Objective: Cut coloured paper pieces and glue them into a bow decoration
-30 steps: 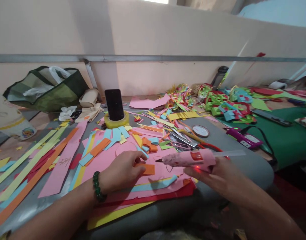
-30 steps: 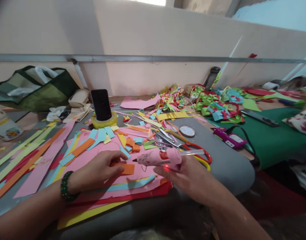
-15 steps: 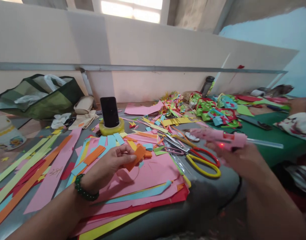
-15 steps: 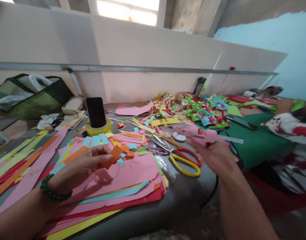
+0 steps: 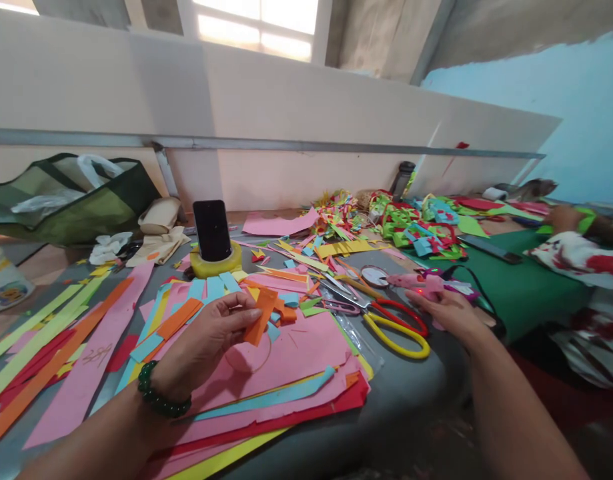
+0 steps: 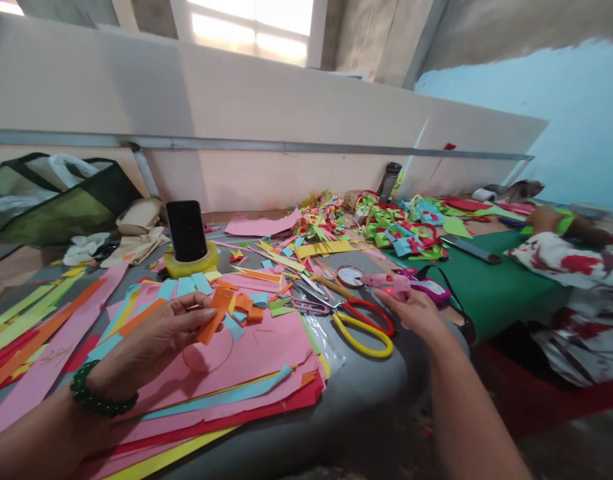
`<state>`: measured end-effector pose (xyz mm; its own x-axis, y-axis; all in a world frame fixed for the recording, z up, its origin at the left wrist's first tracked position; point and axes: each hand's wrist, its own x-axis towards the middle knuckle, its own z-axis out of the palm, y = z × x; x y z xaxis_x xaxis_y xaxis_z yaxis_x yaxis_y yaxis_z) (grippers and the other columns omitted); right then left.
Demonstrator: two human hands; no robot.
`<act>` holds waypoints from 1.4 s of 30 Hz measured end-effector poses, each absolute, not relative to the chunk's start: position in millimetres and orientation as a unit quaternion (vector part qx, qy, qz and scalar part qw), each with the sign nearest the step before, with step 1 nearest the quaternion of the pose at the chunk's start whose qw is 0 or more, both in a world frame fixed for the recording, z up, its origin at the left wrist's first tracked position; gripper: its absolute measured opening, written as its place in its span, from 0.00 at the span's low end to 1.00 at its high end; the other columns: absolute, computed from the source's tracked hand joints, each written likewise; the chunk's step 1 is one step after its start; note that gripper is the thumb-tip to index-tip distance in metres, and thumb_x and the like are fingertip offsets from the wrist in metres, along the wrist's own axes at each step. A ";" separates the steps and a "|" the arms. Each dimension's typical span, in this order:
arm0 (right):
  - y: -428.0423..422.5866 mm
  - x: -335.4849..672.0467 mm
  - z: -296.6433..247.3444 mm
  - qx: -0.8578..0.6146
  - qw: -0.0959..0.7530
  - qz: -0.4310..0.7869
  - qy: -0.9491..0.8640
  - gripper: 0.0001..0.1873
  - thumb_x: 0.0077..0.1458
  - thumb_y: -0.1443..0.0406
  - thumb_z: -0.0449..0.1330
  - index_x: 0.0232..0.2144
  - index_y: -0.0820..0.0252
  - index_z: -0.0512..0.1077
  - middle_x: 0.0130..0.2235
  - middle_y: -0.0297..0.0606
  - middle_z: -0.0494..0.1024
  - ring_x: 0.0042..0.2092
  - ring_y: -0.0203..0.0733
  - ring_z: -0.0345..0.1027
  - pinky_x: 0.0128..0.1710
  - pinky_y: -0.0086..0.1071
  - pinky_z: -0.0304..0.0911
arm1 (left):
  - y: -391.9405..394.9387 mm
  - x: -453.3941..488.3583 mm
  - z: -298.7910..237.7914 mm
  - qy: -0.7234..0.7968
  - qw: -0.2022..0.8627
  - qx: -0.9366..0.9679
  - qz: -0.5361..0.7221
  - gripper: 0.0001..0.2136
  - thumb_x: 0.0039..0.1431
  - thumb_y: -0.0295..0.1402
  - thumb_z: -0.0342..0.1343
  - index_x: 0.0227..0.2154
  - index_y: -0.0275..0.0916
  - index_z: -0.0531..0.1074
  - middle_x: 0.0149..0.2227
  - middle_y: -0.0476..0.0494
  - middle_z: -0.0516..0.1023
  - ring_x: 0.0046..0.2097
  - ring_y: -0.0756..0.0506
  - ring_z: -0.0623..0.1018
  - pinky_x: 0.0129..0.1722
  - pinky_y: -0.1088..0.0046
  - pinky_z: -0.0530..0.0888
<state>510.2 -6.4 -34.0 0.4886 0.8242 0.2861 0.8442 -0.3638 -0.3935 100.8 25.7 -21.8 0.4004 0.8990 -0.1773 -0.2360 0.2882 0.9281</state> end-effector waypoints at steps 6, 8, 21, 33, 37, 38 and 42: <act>-59.7 478.9 9.9 -0.898 0.164 -0.067 -0.404 0.19 0.44 0.47 0.61 0.24 0.56 0.72 0.22 0.39 0.73 0.22 0.45 0.64 0.22 0.35 0.53 | 23.0 103.5 -22.3 0.394 0.706 0.429 0.403 0.08 0.48 0.33 0.64 0.26 0.36 0.70 0.26 0.53 0.69 0.27 0.56 0.69 0.25 0.84 0.65; -69.3 441.2 14.6 -0.796 0.281 -0.112 -0.524 0.14 0.49 0.52 0.61 0.28 0.55 0.72 0.23 0.35 0.73 0.22 0.40 0.63 0.22 0.32 0.55 | 20.9 105.5 -21.7 0.399 0.714 0.409 0.404 0.09 0.46 0.32 0.65 0.27 0.37 0.71 0.26 0.54 0.68 0.26 0.57 0.67 0.24 0.85 0.65; -12.4 291.2 -23.1 -0.280 0.394 0.007 -0.875 0.06 0.58 0.70 0.56 0.36 0.59 0.72 0.32 0.37 0.73 0.34 0.34 0.66 0.32 0.27 0.63 | 11.2 115.2 -22.7 0.308 0.774 0.378 0.404 0.09 0.44 0.28 0.66 0.24 0.35 0.69 0.23 0.54 0.70 0.24 0.56 0.69 0.24 0.83 0.65; -2.2 291.6 -22.6 -0.470 0.471 0.404 -0.628 0.12 0.48 0.58 0.63 0.24 0.62 0.70 0.24 0.32 0.70 0.26 0.32 0.60 0.25 0.27 0.57 | 12.2 116.4 -20.2 0.395 0.622 0.551 0.390 0.07 0.50 0.33 0.60 0.26 0.33 0.75 0.24 0.44 0.77 0.28 0.50 0.74 0.30 0.77 0.68; 0.5 293.4 -22.2 -0.495 0.464 0.428 -0.598 0.15 0.46 0.56 0.64 0.22 0.62 0.69 0.22 0.30 0.68 0.24 0.31 0.56 0.24 0.27 0.53 | 10.5 117.0 -20.4 0.388 0.605 0.582 0.381 0.08 0.51 0.34 0.59 0.27 0.33 0.76 0.25 0.44 0.77 0.29 0.48 0.74 0.31 0.75 0.69; 0.7 293.8 -22.2 -0.499 0.461 0.429 -0.595 0.15 0.45 0.56 0.64 0.22 0.63 0.68 0.22 0.30 0.67 0.24 0.30 0.56 0.24 0.27 0.53 | 10.5 117.2 -21.0 0.384 0.600 0.590 0.379 0.07 0.51 0.34 0.59 0.27 0.34 0.76 0.25 0.44 0.77 0.29 0.48 0.74 0.31 0.75 0.69; 0.6 294.0 -22.2 -0.512 0.450 0.436 -0.588 0.16 0.43 0.56 0.65 0.21 0.62 0.68 0.22 0.29 0.67 0.24 0.30 0.56 0.24 0.27 0.52 | 9.5 117.9 -21.3 0.392 0.574 0.618 0.368 0.07 0.52 0.33 0.58 0.26 0.34 0.77 0.24 0.44 0.77 0.28 0.48 0.73 0.30 0.75 0.68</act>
<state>294.0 0.6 -22.2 -0.0715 0.9940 0.0824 0.2086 0.0957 -0.9733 117.9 9.5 -21.3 0.4215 0.9068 0.0055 0.0619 -0.0348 0.9975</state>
